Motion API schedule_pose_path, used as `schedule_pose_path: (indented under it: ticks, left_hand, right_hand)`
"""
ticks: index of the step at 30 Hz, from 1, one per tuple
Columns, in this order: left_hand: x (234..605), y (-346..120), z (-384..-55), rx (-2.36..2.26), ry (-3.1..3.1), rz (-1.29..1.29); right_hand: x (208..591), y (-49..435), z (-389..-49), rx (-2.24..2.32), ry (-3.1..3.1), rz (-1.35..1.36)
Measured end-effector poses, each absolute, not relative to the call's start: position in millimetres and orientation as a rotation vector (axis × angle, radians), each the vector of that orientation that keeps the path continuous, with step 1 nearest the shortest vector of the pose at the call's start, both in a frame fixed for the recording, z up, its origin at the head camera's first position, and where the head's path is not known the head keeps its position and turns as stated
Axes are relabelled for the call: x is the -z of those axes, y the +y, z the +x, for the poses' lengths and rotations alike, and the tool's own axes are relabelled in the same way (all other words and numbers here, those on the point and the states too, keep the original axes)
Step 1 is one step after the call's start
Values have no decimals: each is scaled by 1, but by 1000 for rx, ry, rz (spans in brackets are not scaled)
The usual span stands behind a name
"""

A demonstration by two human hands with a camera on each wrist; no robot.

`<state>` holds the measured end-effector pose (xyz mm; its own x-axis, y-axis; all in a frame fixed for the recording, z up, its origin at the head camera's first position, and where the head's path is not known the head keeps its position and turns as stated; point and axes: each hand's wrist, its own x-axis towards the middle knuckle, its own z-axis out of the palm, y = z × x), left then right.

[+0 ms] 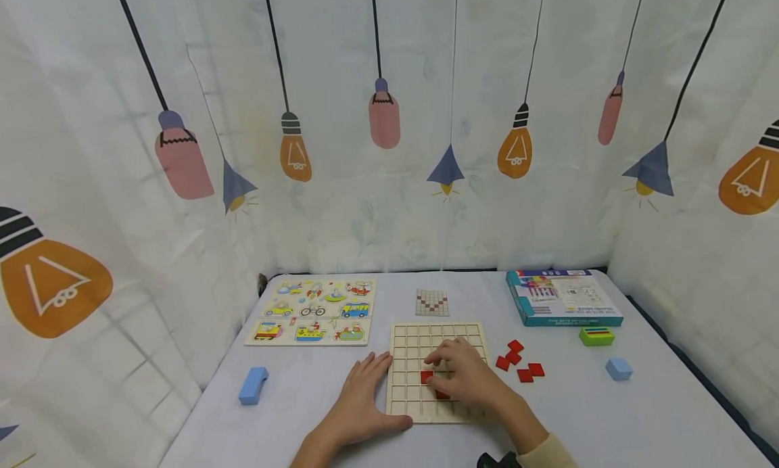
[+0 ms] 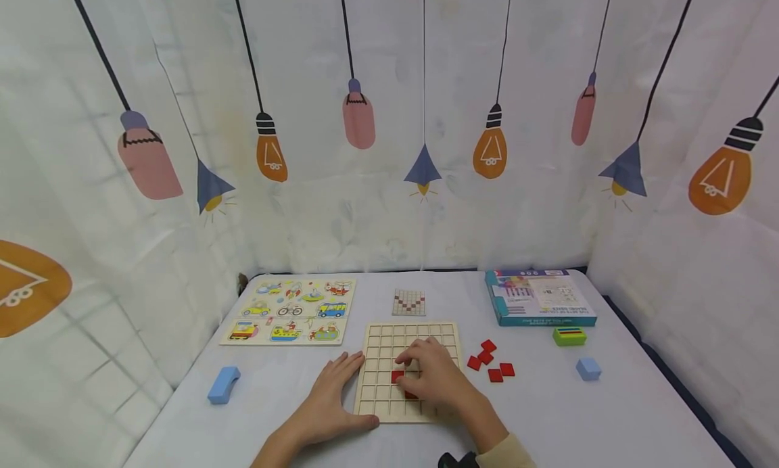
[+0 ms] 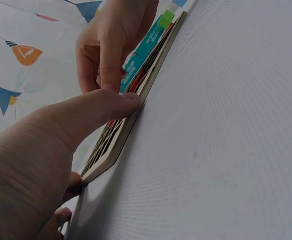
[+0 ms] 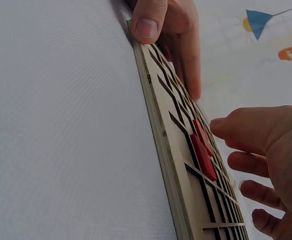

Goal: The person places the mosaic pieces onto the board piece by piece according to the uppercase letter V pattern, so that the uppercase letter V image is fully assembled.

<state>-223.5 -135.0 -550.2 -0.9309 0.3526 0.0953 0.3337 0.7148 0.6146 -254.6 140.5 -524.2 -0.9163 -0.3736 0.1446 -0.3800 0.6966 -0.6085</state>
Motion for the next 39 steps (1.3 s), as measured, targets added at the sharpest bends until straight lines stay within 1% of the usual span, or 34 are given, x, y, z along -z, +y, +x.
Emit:
schedule_pose_path:
  ticks: [12,20,28,39]
  left_hand:
    - [549,-135,-224,-1046,2866,571]
    - [548,-134,-223,-1038,2866,564]
    - [548,-134,-223,-1044,2876,584]
    - [548,-134,-222,-1045,2884,588]
  right_hand:
    - [519,157,-252,-1044,-2890,601]
    - [515,172,-250,-1032,-2890,495]
    - [517,194,-251,-1023,-2875,400]
    - [520,228,-254,-1105,-2832,362]
